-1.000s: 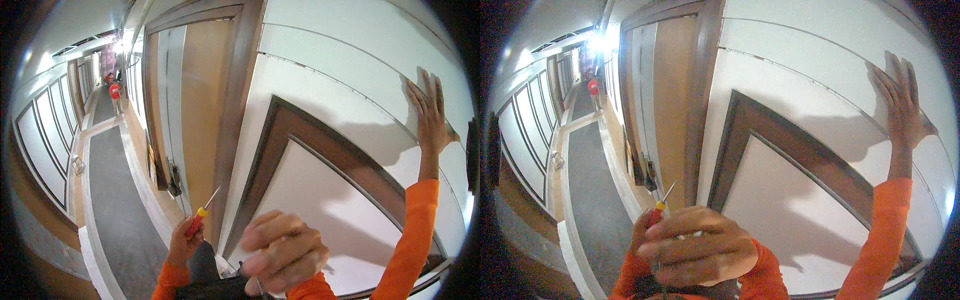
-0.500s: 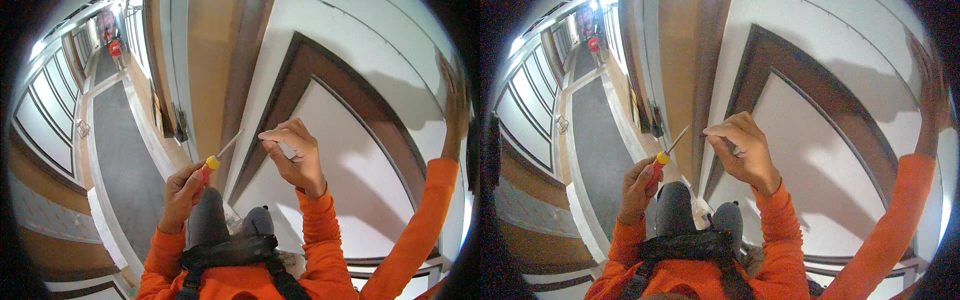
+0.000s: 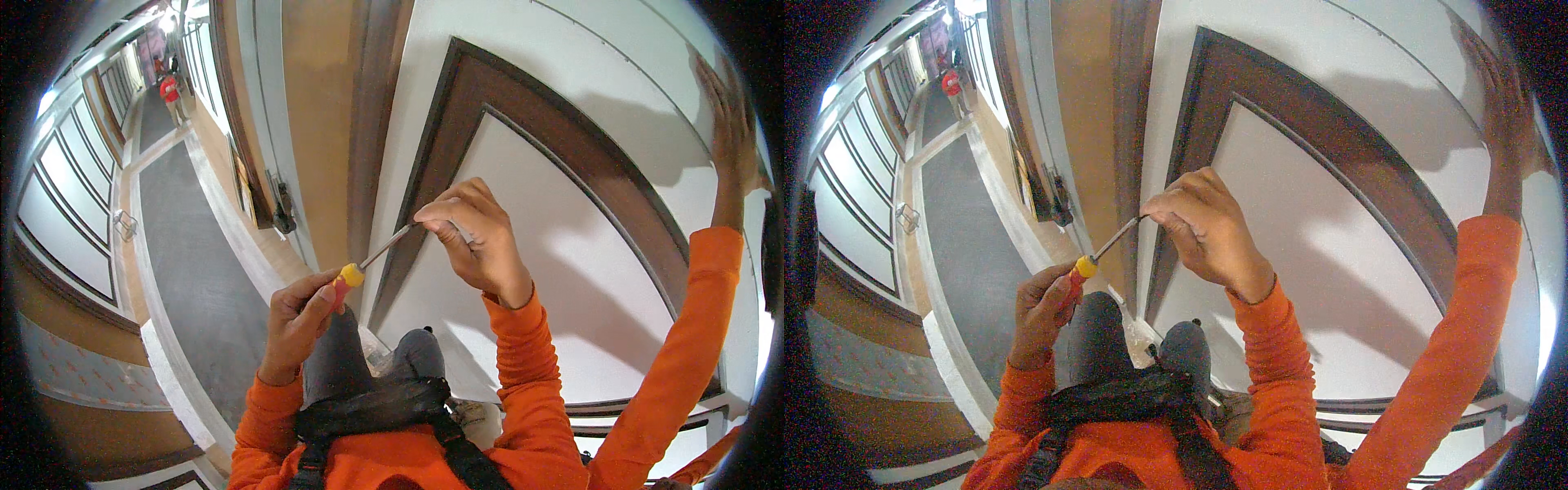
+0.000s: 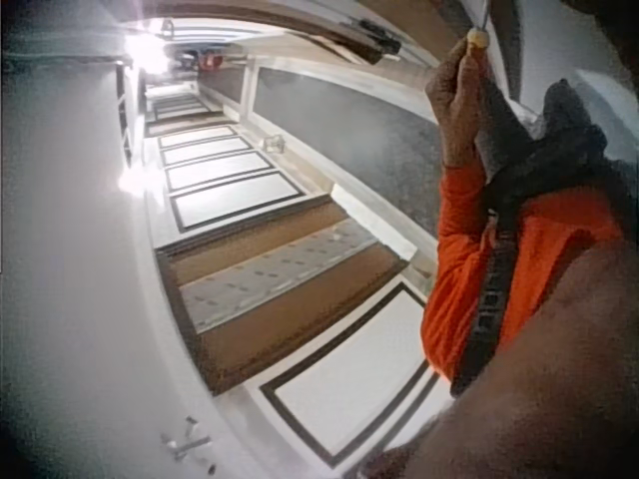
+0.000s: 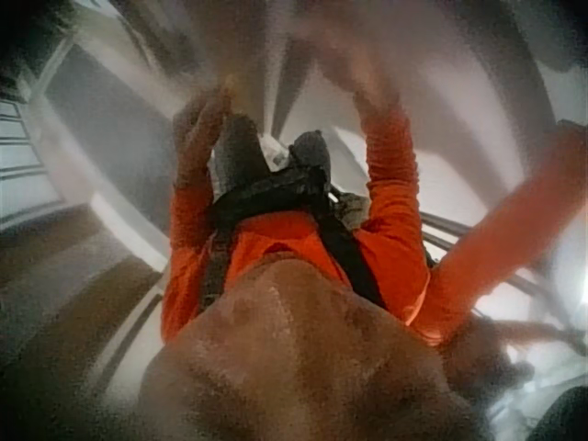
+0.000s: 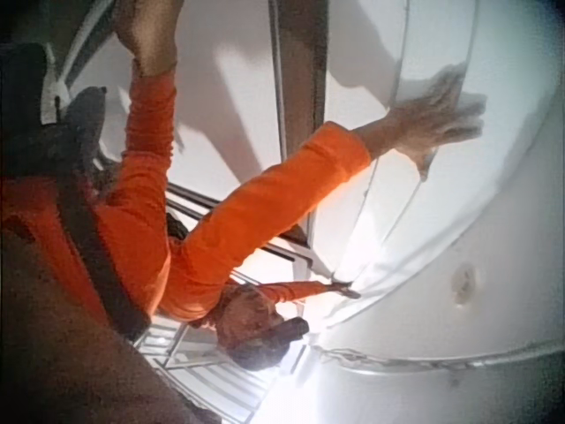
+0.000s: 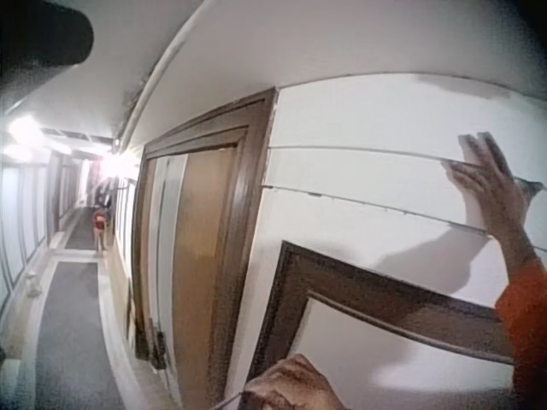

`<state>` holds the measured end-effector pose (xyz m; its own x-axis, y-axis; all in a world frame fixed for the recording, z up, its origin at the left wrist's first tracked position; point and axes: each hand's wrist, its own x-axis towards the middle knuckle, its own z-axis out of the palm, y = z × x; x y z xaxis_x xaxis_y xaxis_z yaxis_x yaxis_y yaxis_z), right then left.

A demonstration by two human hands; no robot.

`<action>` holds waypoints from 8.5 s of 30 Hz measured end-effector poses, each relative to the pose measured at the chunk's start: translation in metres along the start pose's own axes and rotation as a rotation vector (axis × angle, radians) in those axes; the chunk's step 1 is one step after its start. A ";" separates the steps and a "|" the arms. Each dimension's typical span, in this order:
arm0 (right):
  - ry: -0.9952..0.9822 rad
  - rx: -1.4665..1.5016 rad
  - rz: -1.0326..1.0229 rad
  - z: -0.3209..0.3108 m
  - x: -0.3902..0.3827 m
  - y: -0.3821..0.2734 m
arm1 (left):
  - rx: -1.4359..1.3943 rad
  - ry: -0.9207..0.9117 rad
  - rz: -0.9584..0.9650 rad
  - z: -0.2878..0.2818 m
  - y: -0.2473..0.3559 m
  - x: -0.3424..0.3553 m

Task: The person uses a screwdriver to secure a panel to the wall, then crouches on a scaffolding platform to retrieve and prepare a smaller strip of material from a bucket using a handheld tool.

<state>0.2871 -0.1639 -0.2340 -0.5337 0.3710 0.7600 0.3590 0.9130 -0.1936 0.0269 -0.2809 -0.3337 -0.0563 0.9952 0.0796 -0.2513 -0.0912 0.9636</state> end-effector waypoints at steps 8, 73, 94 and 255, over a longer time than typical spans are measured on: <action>-0.050 0.045 0.043 -0.005 -0.006 0.007 | 0.002 -0.049 -0.048 0.003 0.002 0.002; 0.717 1.220 0.321 -0.049 0.154 0.070 | 0.783 0.029 0.988 0.117 0.202 0.160; 0.790 1.079 0.372 -0.070 0.181 0.108 | 1.153 0.073 1.226 0.151 0.250 0.189; 0.766 2.064 0.154 -0.084 0.189 0.093 | 1.405 -0.036 0.876 0.171 0.308 0.176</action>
<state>0.2837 -0.0232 -0.0562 -0.0867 0.7911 0.6056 -0.9962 -0.0614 -0.0623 0.1052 -0.1279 0.0210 0.3251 0.6634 0.6739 0.8565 -0.5086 0.0875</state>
